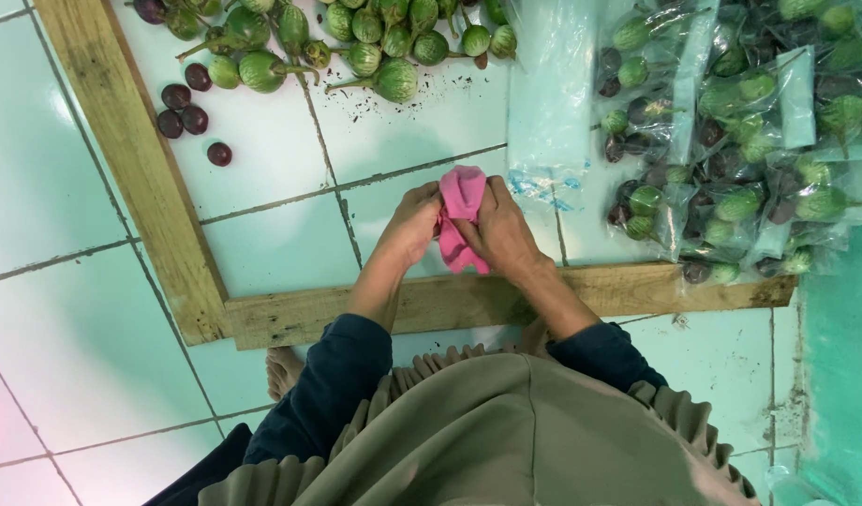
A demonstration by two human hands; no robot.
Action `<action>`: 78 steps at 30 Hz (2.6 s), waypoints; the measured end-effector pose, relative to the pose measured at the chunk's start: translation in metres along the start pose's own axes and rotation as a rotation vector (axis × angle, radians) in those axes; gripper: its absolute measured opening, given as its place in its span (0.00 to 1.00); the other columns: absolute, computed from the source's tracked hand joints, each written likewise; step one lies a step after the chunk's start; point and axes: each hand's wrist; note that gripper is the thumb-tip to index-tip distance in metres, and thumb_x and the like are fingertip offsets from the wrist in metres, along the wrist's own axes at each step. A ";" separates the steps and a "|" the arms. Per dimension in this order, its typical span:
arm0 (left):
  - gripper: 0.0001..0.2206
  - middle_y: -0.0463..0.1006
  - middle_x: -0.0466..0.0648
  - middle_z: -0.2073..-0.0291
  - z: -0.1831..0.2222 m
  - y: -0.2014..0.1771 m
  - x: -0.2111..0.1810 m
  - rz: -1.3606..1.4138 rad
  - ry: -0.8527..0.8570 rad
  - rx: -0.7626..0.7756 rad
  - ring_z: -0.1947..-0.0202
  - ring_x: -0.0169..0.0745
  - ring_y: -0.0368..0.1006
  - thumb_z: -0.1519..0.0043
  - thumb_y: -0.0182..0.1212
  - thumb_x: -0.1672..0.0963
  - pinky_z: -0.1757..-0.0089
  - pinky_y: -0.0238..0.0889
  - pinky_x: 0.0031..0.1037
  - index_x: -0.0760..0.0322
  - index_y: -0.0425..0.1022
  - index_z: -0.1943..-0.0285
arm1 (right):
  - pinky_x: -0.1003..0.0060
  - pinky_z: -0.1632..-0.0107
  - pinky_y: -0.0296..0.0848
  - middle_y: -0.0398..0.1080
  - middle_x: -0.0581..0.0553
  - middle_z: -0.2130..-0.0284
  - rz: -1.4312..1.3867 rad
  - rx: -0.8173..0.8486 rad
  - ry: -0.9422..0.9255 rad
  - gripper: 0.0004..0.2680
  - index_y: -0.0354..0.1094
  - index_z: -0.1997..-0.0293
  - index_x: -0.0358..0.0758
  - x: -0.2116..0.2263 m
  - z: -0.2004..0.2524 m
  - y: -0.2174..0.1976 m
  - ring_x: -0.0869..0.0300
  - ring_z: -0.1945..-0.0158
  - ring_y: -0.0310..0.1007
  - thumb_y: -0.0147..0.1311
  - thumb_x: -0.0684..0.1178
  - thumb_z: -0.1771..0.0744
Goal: Cleaning small green vegetables and red fruits with a cloth and placing them into plastic bags
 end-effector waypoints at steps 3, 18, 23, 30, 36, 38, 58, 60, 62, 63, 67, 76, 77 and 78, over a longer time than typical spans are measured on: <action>0.11 0.73 0.47 0.71 0.013 0.006 -0.020 0.106 -0.016 0.090 0.71 0.38 0.73 0.34 0.56 0.54 0.69 0.72 0.26 0.66 0.77 0.53 | 0.46 0.63 0.74 0.63 0.34 0.62 -0.039 -0.028 0.034 0.18 0.63 0.50 0.29 -0.005 0.004 -0.006 0.29 0.59 0.70 0.55 0.59 0.30; 0.14 0.74 0.48 0.78 -0.013 -0.005 0.006 -0.163 0.095 0.001 0.74 0.35 0.70 0.33 0.57 0.51 0.70 0.70 0.27 0.61 0.81 0.66 | 0.35 0.60 0.71 0.64 0.29 0.63 -0.213 -0.002 0.123 0.20 0.59 0.47 0.30 0.001 0.010 -0.010 0.23 0.57 0.69 0.62 0.57 0.32; 0.11 0.81 0.55 0.64 0.018 0.003 -0.025 0.099 0.090 0.157 0.65 0.39 0.78 0.36 0.66 0.54 0.63 0.78 0.31 0.66 0.80 0.50 | 0.42 0.53 0.73 0.70 0.34 0.64 -0.413 -0.127 0.144 0.11 0.66 0.50 0.32 -0.017 0.015 -0.012 0.30 0.53 0.73 0.61 0.48 0.31; 0.17 0.77 0.74 0.50 0.037 -0.010 -0.059 0.225 0.061 0.186 0.55 0.63 0.81 0.32 0.59 0.55 0.53 0.77 0.42 0.77 0.75 0.41 | 0.44 0.49 0.71 0.69 0.34 0.63 -0.484 -0.245 0.134 0.08 0.69 0.51 0.32 -0.013 0.013 -0.047 0.36 0.55 0.74 0.63 0.43 0.31; 0.13 0.82 0.55 0.62 -0.013 -0.008 0.007 -0.197 0.128 0.225 0.66 0.47 0.83 0.31 0.58 0.52 0.70 0.80 0.32 0.59 0.82 0.45 | 0.48 0.60 0.72 0.64 0.40 0.59 -0.246 -0.143 0.041 0.11 0.69 0.53 0.33 -0.005 0.026 -0.004 0.33 0.55 0.69 0.67 0.46 0.35; 0.14 0.82 0.57 0.61 0.002 -0.007 -0.013 -0.132 0.098 0.217 0.66 0.45 0.82 0.33 0.60 0.53 0.67 0.80 0.31 0.64 0.81 0.45 | 0.50 0.62 0.71 0.61 0.43 0.62 -0.241 -0.155 0.015 0.10 0.68 0.55 0.34 -0.013 0.029 0.002 0.34 0.58 0.69 0.65 0.46 0.34; 0.19 0.78 0.56 0.57 0.029 0.023 -0.056 -0.089 0.215 0.213 0.58 0.41 0.80 0.46 0.74 0.61 0.56 0.78 0.30 0.66 0.81 0.44 | 0.48 0.55 0.74 0.74 0.34 0.54 -0.302 -0.274 0.229 0.13 0.72 0.39 0.37 0.023 0.015 -0.073 0.40 0.53 0.75 0.52 0.51 0.27; 0.26 0.79 0.47 0.59 0.021 0.033 -0.050 -0.143 0.263 0.232 0.58 0.33 0.80 0.47 0.77 0.60 0.53 0.76 0.27 0.57 0.77 0.37 | 0.51 0.63 0.79 0.76 0.32 0.58 -0.521 -0.196 0.365 0.14 0.71 0.37 0.38 0.014 0.009 -0.070 0.39 0.56 0.78 0.58 0.50 0.30; 0.27 0.81 0.50 0.58 0.018 0.041 -0.052 -0.226 0.270 0.212 0.57 0.37 0.81 0.46 0.76 0.60 0.52 0.76 0.29 0.55 0.75 0.35 | 0.57 0.64 0.79 0.78 0.38 0.63 -0.572 -0.206 0.414 0.13 0.73 0.40 0.41 0.005 0.009 -0.061 0.46 0.57 0.80 0.59 0.51 0.30; 0.28 0.83 0.53 0.57 0.018 0.045 -0.051 -0.296 0.273 0.184 0.55 0.41 0.81 0.45 0.75 0.60 0.51 0.76 0.30 0.54 0.73 0.33 | 0.62 0.64 0.79 0.80 0.44 0.67 -0.621 -0.198 0.461 0.11 0.75 0.43 0.44 0.001 0.010 -0.057 0.53 0.59 0.81 0.60 0.51 0.31; 0.32 0.85 0.49 0.57 0.025 0.060 -0.081 -0.493 0.271 0.213 0.52 0.39 0.80 0.46 0.72 0.62 0.51 0.75 0.28 0.51 0.70 0.30 | 0.67 0.76 0.78 0.74 0.36 0.70 -1.079 -0.218 0.609 0.11 0.72 0.43 0.33 -0.025 0.014 -0.040 0.54 0.69 0.79 0.58 0.44 0.31; 0.24 0.83 0.57 0.55 -0.075 0.100 -0.144 -0.655 0.319 -0.142 0.57 0.46 0.83 0.31 0.57 0.51 0.53 0.74 0.42 0.65 0.64 0.27 | 0.76 0.76 0.74 0.73 0.38 0.77 -1.478 -0.312 0.698 0.12 0.71 0.43 0.29 -0.054 0.021 -0.045 0.57 0.77 0.79 0.55 0.45 0.30; 0.27 0.83 0.52 0.58 -0.092 0.103 -0.150 -0.631 0.305 -0.210 0.63 0.39 0.83 0.33 0.59 0.49 0.56 0.76 0.36 0.64 0.63 0.28 | 0.72 0.74 0.76 0.72 0.36 0.71 -1.511 -0.313 0.707 0.12 0.71 0.43 0.28 -0.057 0.023 -0.045 0.54 0.73 0.80 0.56 0.44 0.31; 0.29 0.84 0.47 0.61 -0.109 0.107 -0.155 -0.606 0.292 -0.279 0.68 0.31 0.83 0.34 0.62 0.47 0.59 0.79 0.31 0.64 0.63 0.29 | 0.69 0.72 0.79 0.71 0.35 0.65 -1.545 -0.314 0.715 0.12 0.71 0.43 0.26 -0.059 0.025 -0.043 0.51 0.69 0.82 0.57 0.44 0.31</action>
Point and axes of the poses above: each hand's wrist, its own z-axis away from the middle knuckle, its own y-axis out of the palm, x = y × z
